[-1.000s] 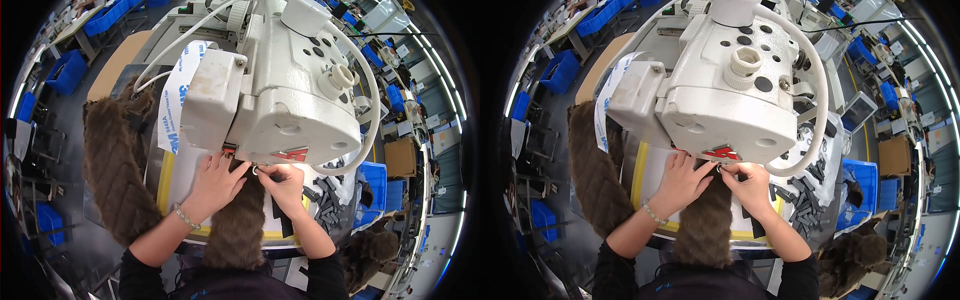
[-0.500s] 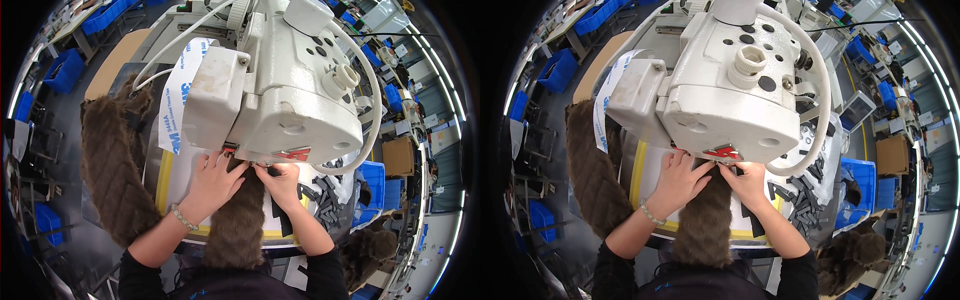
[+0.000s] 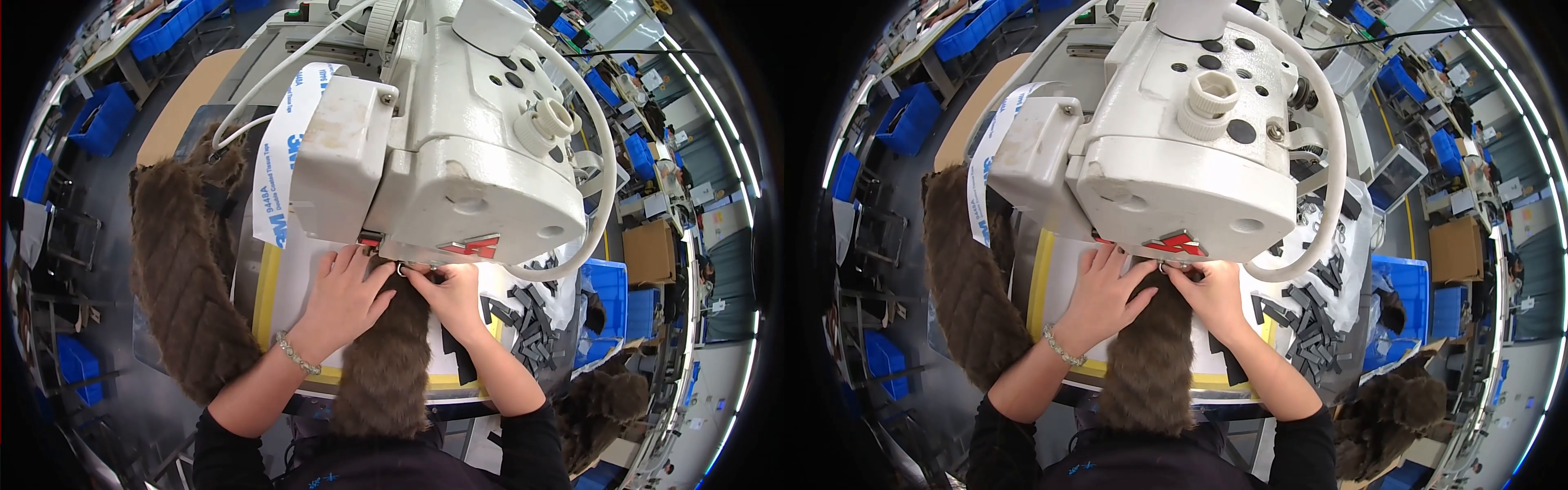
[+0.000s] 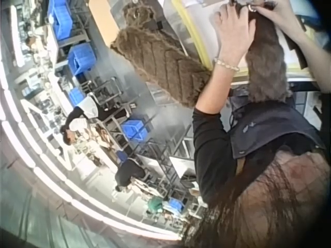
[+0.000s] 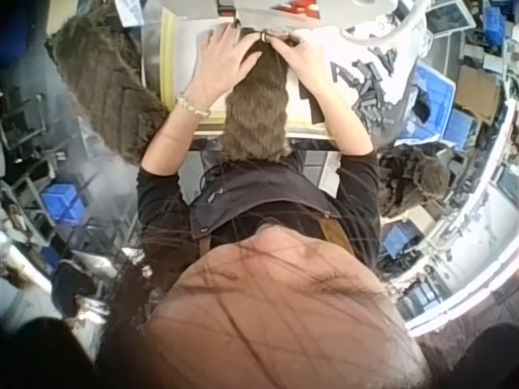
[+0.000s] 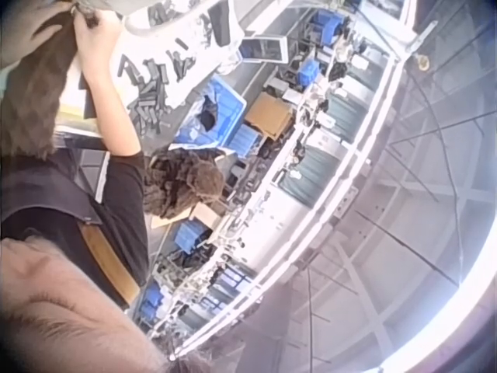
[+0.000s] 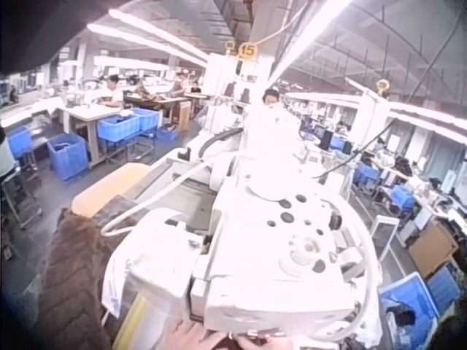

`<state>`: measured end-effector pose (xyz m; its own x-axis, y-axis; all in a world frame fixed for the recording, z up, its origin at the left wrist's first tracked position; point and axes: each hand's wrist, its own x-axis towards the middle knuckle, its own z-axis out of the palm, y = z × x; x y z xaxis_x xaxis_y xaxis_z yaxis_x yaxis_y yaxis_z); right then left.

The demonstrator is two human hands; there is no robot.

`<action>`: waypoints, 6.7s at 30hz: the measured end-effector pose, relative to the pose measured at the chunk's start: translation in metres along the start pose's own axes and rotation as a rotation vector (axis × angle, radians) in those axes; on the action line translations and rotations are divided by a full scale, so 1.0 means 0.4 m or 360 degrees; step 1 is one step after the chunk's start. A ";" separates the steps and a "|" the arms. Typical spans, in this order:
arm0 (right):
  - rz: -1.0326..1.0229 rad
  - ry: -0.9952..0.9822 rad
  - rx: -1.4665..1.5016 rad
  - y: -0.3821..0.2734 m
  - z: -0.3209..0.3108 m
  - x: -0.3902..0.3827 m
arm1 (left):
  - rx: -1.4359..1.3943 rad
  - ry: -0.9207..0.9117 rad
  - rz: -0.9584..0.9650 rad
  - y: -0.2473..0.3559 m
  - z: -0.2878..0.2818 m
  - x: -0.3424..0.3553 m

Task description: Sewing fur strips onto black straps using an industrial sewing machine.

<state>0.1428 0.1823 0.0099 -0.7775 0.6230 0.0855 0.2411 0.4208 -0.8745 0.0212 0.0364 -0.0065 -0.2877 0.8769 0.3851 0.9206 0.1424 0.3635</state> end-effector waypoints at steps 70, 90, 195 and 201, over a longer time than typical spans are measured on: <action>-0.0796 0.0086 -0.0849 0.074 -0.008 0.028 | 0.0203 0.0071 0.0080 0.009 0.018 0.017; -0.1132 -0.0040 -0.1090 0.079 -0.043 0.051 | 0.0356 -0.0001 0.0039 0.014 0.021 0.015; 0.0503 -0.0249 0.1031 -0.006 -0.011 -0.140 | 0.0100 0.0011 0.0326 0.086 -0.030 -0.020; 0.0459 -0.0381 0.0863 -0.005 -0.020 -0.164 | 0.0109 0.0232 0.0375 0.077 -0.037 -0.019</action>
<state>0.1980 0.1460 0.0100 -0.8482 0.4711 -0.2422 0.1809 -0.1720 -0.9683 0.0478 0.0272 0.0143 -0.0940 0.8148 0.5721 0.9809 -0.0226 0.1934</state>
